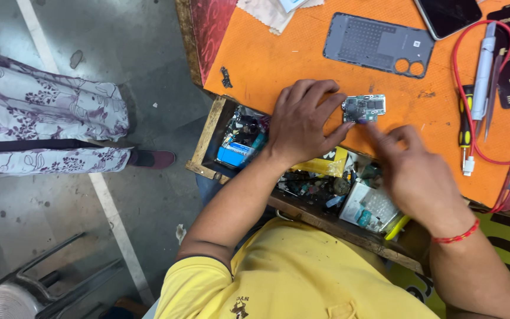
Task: The person works at a cluttered workbench, using a small tool to probe a circuit board and then handling a disassembled smartphone. They use a screwdriver to remove screws from the phone's internal frame and place components on the table.
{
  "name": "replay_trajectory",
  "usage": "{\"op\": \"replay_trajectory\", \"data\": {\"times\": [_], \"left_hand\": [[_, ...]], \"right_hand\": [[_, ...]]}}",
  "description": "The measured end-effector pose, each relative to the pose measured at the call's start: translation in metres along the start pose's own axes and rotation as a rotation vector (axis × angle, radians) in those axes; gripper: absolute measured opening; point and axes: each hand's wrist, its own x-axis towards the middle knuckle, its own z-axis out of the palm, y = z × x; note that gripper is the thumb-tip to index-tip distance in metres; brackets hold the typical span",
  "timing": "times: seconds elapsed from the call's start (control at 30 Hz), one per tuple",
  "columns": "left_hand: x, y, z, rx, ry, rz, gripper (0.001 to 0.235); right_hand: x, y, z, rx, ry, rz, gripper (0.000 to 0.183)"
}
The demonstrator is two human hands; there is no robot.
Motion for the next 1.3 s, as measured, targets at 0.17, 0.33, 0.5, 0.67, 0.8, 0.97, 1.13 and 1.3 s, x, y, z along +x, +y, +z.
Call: {"op": "replay_trajectory", "data": {"times": [0.17, 0.33, 0.5, 0.67, 0.8, 0.97, 1.13, 1.3], "left_hand": [[0.003, -0.001, -0.001, -0.014, 0.001, 0.002, 0.047], [0.002, 0.003, -0.004, -0.025, -0.006, -0.013, 0.045], [0.002, 0.003, -0.005, -0.043, -0.029, -0.025, 0.046], [0.001, 0.003, -0.005, -0.019, 0.004, -0.009, 0.046], [0.002, 0.003, -0.004, -0.009, 0.004, -0.009, 0.046], [0.000, 0.001, -0.003, -0.012, 0.000, -0.015, 0.046], [0.000, 0.003, -0.003, -0.023, 0.015, -0.016, 0.047], [-0.002, 0.002, -0.003, -0.026, -0.001, -0.019, 0.047]], "right_hand": [[-0.001, 0.000, -0.003, 0.075, 0.105, -0.031, 0.057], [-0.006, 0.004, -0.002, 0.034, 0.137, 0.065, 0.051], [-0.006, 0.000, 0.005, 0.158, 0.076, -0.054, 0.066], [-0.004, 0.005, 0.000, 0.029, 0.119, 0.095, 0.057], [-0.004, 0.005, -0.005, 0.042, 0.043, 0.045, 0.057], [0.001, 0.003, -0.001, -0.002, 0.092, 0.112, 0.058], [-0.004, 0.000, 0.006, 0.058, 0.080, 0.082, 0.052], [-0.004, 0.001, 0.008, 0.085, 0.135, 0.117, 0.047]]}}
